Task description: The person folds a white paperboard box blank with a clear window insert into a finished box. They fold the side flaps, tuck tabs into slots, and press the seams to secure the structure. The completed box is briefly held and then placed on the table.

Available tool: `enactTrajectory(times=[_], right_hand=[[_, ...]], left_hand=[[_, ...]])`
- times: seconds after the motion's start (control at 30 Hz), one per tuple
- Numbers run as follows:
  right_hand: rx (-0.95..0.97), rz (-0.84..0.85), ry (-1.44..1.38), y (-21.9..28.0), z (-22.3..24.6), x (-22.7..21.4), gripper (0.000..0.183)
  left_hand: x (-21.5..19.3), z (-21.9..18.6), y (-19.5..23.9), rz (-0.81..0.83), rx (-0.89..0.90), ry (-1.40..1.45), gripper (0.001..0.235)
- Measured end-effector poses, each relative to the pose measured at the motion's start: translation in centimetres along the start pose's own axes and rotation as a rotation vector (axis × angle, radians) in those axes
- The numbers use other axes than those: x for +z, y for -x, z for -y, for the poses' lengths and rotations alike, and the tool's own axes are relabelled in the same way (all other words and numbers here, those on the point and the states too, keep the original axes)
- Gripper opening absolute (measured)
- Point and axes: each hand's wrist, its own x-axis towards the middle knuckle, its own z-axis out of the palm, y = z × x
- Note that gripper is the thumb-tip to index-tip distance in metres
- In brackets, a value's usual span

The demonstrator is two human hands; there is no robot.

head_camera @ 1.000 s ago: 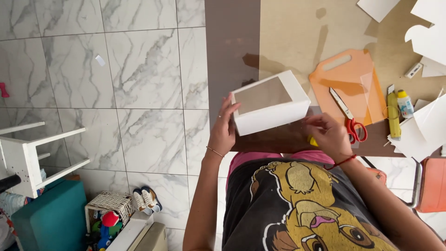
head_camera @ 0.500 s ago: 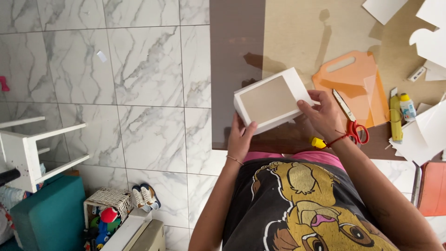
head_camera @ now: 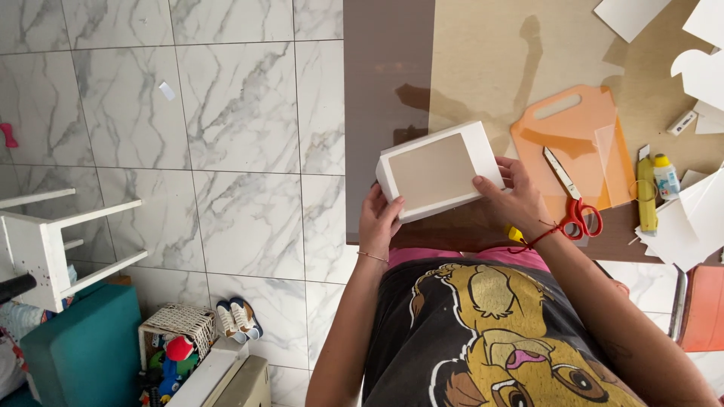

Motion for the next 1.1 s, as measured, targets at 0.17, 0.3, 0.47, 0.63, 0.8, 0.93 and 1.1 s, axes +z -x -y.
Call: enactTrajectory(times=[0.17, 0.3, 0.47, 0.63, 0.8, 0.93, 1.1], right_hand=[[-0.071, 0.016, 0.041, -0.2, -0.8, 0.4, 0.053], [-0.164, 0.054, 0.287, -1.0, -2.5, 0.3, 0.040], [-0.402, -0.109, 0.452, -1.5, -3.6, 1.0, 0.040], [-1.008, -0.316, 0.658, -1.1, 1.1, 2.8, 0.046], [-1.242, -0.261, 0.780, -3.7, 1.7, 6.2, 0.050], [-1.261, -0.336, 0.735, -4.8, 0.9, 4.7, 0.047], [-1.072, -0.347, 0.740, -5.2, -0.9, 2.5, 0.054]], left_hand=[[-1.9, 4.9, -3.8, 0.058, 0.086, -0.148, 0.065], [-2.5, 6.0, -4.2, -0.035, 0.329, -0.612, 0.048], [-1.8, 5.7, -4.1, -0.106, 0.546, -0.835, 0.059], [1.5, 2.6, -2.7, -0.099, 0.960, -1.287, 0.063], [3.5, 2.9, -5.2, -0.284, 1.150, -1.523, 0.052], [2.8, 2.8, -5.0, -0.358, 1.181, -1.569, 0.053], [1.5, 3.2, -5.4, -0.325, 1.050, -1.502, 0.061]])
